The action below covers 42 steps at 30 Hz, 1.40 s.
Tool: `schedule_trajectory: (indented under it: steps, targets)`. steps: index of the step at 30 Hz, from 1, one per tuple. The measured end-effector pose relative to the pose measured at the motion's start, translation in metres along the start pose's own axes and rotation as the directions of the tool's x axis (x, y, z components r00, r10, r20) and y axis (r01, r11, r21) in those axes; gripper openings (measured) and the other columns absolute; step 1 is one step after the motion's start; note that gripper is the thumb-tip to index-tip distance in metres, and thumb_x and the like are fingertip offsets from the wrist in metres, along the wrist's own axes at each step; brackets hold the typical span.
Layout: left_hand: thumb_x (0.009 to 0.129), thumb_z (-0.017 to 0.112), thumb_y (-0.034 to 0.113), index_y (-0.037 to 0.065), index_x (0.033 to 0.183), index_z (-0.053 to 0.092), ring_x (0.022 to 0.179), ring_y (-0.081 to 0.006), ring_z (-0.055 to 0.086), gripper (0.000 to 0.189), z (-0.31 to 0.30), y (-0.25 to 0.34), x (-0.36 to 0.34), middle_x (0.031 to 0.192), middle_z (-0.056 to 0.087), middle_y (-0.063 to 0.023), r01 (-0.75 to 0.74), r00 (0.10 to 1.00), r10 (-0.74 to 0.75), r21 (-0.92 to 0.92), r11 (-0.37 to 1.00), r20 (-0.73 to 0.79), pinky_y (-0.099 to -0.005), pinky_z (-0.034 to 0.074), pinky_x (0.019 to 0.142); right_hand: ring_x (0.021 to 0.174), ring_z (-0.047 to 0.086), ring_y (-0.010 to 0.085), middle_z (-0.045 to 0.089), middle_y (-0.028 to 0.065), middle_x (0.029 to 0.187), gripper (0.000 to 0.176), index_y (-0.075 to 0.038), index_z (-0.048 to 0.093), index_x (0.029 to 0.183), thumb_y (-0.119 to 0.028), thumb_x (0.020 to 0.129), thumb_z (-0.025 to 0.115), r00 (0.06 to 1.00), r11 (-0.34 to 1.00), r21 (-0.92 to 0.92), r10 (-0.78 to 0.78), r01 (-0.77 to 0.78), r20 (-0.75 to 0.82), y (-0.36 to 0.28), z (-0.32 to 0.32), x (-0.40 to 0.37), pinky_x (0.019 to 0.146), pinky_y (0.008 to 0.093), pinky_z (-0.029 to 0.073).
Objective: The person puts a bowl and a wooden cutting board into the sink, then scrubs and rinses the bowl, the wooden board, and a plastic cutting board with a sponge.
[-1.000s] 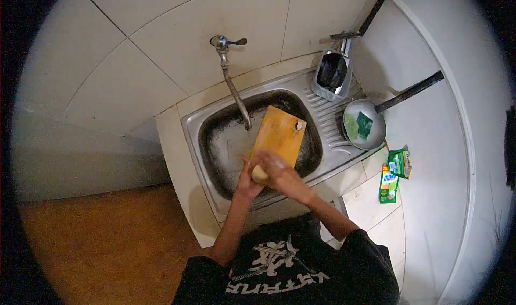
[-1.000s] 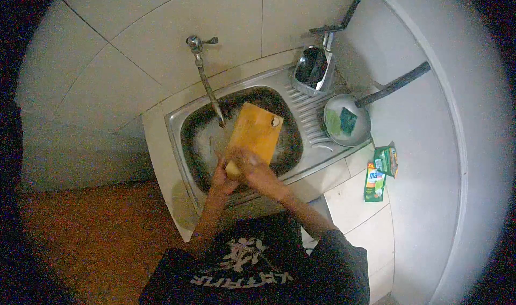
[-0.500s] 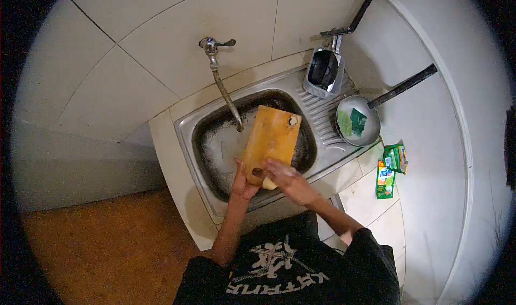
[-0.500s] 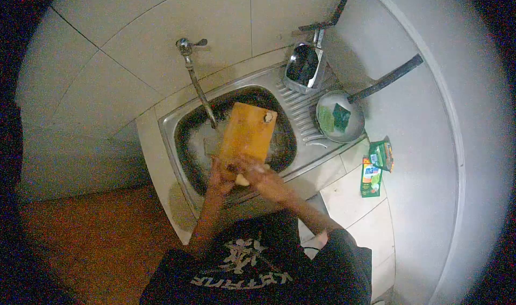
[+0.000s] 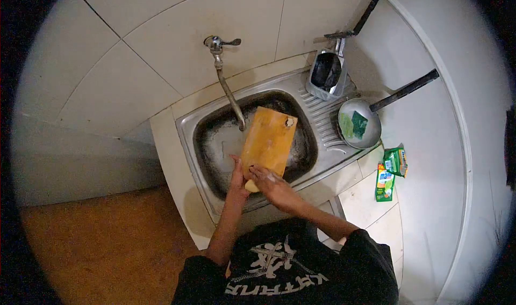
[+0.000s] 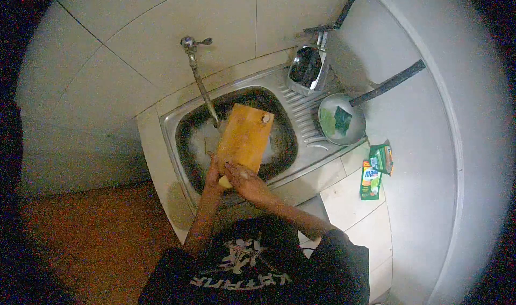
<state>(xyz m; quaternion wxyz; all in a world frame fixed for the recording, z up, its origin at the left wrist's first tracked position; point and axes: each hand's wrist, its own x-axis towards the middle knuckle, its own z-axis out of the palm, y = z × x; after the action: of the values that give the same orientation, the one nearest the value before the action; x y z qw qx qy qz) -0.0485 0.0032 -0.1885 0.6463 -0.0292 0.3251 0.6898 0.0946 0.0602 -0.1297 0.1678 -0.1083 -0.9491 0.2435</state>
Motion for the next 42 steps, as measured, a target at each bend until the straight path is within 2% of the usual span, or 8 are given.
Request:
schedule_trajectory:
  steps: [4, 6, 7, 17, 20, 29, 36, 42]
  targets:
    - [0.085, 0.026, 0.057, 0.008, 0.123, 0.037, 0.108, -0.0240, 0.046, 0.063, 0.015, 0.006, -0.016, 0.121, 0.045, -0.0095, 0.021, 1.000, -0.022, -0.061, 0.998, -0.013, -0.0406, 0.041, 0.089, 0.107, 0.047, 0.0348, 0.041, 0.0202, 0.123, 0.045, 0.003, 0.039, 0.119, 0.001, 0.075, 0.047, 0.937, 0.912, 0.221, 0.322, -0.345, 0.134, 0.020, -0.038, 0.029, 0.088, 0.0384, 0.041]
    - [0.085, 0.026, 0.058, 0.008, 0.124, 0.037, 0.108, -0.0244, 0.046, 0.065, 0.014, 0.005, -0.017, 0.122, 0.044, -0.0097, -0.016, 1.000, 0.016, -0.034, 0.999, 0.025, -0.0412, 0.040, 0.090, 0.102, 0.050, 0.0367, 0.041, 0.0226, 0.122, 0.048, 0.002, 0.037, 0.122, 0.000, 0.074, 0.046, 0.922, 0.932, -0.034, 0.351, -0.361, -0.165, 0.049, -0.024, 0.032, 0.085, 0.0404, 0.042]
    - [0.084, 0.026, 0.058, 0.008, 0.124, 0.037, 0.108, -0.0246, 0.046, 0.065, 0.013, 0.003, -0.016, 0.121, 0.044, -0.0096, -0.005, 0.999, 0.003, -0.051, 0.999, -0.038, -0.0415, 0.041, 0.090, 0.108, 0.046, 0.0362, 0.040, 0.0228, 0.123, 0.053, 0.003, 0.034, 0.124, -0.001, 0.074, 0.048, 0.893, 0.893, -0.005, 0.449, -0.449, -0.028, 0.046, -0.022, 0.030, 0.085, 0.0406, 0.042]
    - [0.081, 0.034, 0.061, 0.008, 0.116, 0.044, 0.100, -0.0193, 0.051, 0.064, -0.081, -0.050, 0.018, 0.105, 0.053, -0.0055, 0.079, 0.945, 0.067, -0.420, 0.904, 0.322, -0.0399, 0.043, 0.086, 0.119, 0.036, 0.0339, 0.037, 0.0203, 0.127, 0.057, 0.004, 0.031, 0.126, -0.002, 0.073, 0.049, 0.977, 0.973, 0.111, 0.191, -0.201, 0.091, 0.001, 0.040, 0.013, 0.098, 0.0403, 0.030]
    - [0.081, 0.033, 0.062, 0.009, 0.119, 0.042, 0.103, -0.0205, 0.050, 0.066, 0.007, -0.013, -0.012, 0.107, 0.051, -0.0062, -0.039, 0.998, 0.035, -0.062, 0.997, -0.061, -0.0406, 0.042, 0.087, 0.118, 0.037, 0.0336, 0.040, 0.0213, 0.124, 0.051, 0.003, 0.036, 0.124, -0.002, 0.074, 0.047, 0.990, 0.976, 0.163, 0.139, -0.144, 0.038, 0.018, 0.019, 0.032, 0.097, 0.0391, 0.032]
    - [0.080, 0.030, 0.063, 0.009, 0.123, 0.037, 0.108, -0.0258, 0.045, 0.070, 0.006, -0.008, -0.014, 0.120, 0.045, -0.0092, 0.077, 0.997, -0.079, -0.108, 0.991, -0.021, -0.0426, 0.040, 0.090, 0.115, 0.039, 0.0353, 0.038, 0.0208, 0.125, 0.047, 0.002, 0.038, 0.121, -0.002, 0.075, 0.046, 0.921, 0.919, 0.101, 0.387, -0.381, -0.045, 0.039, 0.017, 0.041, 0.094, 0.0374, 0.036]
    - [0.079, 0.031, 0.063, 0.008, 0.122, 0.038, 0.107, -0.0256, 0.046, 0.070, -0.019, -0.009, -0.004, 0.117, 0.047, -0.0094, 0.080, 0.996, -0.075, -0.127, 0.989, 0.041, -0.0429, 0.041, 0.089, 0.120, 0.035, 0.0317, 0.038, 0.0137, 0.129, 0.058, -0.006, 0.036, 0.127, -0.018, 0.074, 0.057, 0.982, 0.981, 0.118, 0.137, -0.153, 0.130, -0.001, 0.024, 0.013, 0.097, 0.0412, 0.031]
    - [0.078, 0.030, 0.065, 0.006, 0.123, 0.036, 0.108, -0.0265, 0.045, 0.075, -0.006, -0.005, -0.012, 0.121, 0.045, -0.0100, 0.059, 0.998, -0.059, 0.007, 0.998, 0.028, -0.0442, 0.040, 0.089, 0.117, 0.038, 0.0320, 0.043, 0.0145, 0.123, 0.052, -0.002, 0.043, 0.119, 0.000, 0.068, 0.052, 0.992, 0.993, -0.086, 0.075, -0.083, -0.097, 0.074, -0.010, 0.038, 0.096, 0.0387, 0.033]
